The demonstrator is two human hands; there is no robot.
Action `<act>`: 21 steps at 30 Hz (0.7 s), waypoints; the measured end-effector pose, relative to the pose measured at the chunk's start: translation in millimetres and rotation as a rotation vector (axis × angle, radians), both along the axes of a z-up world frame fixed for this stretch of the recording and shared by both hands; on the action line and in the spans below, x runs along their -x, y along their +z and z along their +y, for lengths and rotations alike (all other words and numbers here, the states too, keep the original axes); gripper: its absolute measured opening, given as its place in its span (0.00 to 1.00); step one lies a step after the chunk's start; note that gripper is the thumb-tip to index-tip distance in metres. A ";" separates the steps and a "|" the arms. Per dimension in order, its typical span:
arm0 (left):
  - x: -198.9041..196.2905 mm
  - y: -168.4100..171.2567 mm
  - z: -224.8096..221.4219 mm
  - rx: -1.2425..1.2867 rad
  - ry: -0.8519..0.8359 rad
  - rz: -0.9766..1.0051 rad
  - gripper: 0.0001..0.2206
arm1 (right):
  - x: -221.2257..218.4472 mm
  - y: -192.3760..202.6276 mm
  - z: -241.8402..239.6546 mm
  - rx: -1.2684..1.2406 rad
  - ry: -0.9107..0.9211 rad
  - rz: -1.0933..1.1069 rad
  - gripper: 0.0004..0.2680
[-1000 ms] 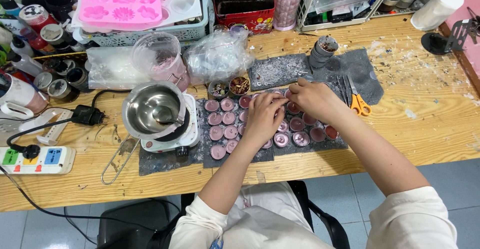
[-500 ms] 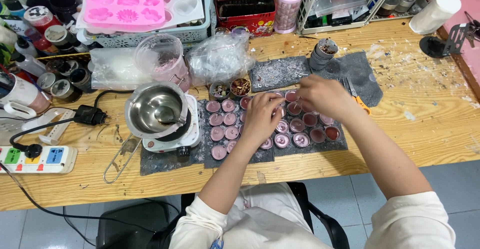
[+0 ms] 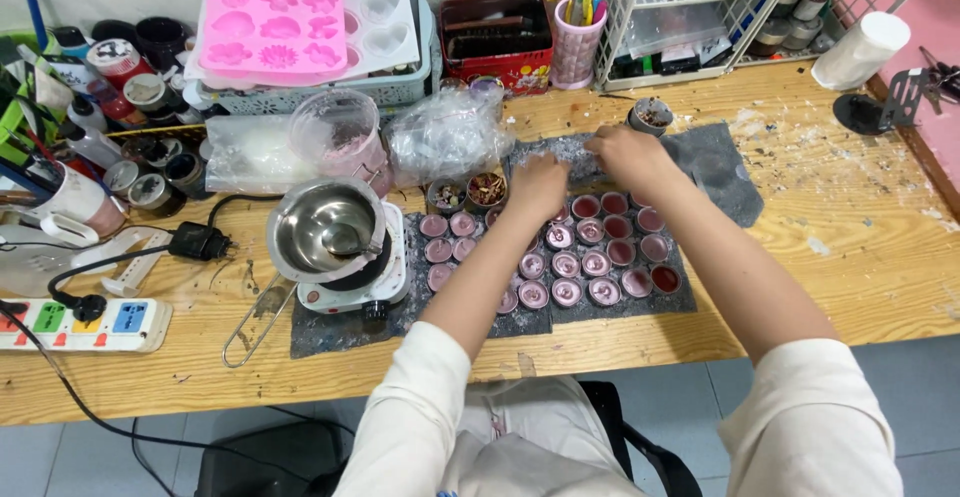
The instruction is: Assembling small metal candle cups by manually inserting wicks into them on a production table.
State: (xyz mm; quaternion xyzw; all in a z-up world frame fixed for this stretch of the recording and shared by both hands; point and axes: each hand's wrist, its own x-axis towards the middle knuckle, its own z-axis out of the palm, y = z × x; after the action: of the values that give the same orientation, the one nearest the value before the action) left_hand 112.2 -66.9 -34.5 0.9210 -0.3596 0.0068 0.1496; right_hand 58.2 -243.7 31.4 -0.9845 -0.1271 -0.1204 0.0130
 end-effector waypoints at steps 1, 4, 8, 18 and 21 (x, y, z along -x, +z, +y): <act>-1.0 -1.9 -4.3 0.002 0.000 -0.008 0.16 | -7.5 -6.9 -2.1 0.002 0.000 -0.008 0.11; -3.8 -5.2 -14.1 -0.097 0.031 0.050 0.21 | -27.4 -24.7 -7.7 0.054 -0.034 0.064 0.06; -3.8 -5.5 -16.7 -0.223 0.050 0.076 0.21 | -36.4 -31.4 -5.5 0.051 -0.084 0.145 0.05; -7.1 -6.0 -26.1 -0.283 0.083 0.147 0.18 | -59.1 -65.1 -20.6 0.127 -0.045 0.091 0.06; -5.3 3.1 -23.7 -0.292 0.084 0.163 0.18 | -69.0 -66.8 -24.4 0.131 -0.086 0.165 0.07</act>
State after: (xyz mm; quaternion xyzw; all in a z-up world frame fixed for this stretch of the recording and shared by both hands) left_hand 117.5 -90.6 -31.5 0.9446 -0.3048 -0.1140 0.0425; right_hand 127.2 -268.0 -35.4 -0.9943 -0.0907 -0.0309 -0.0462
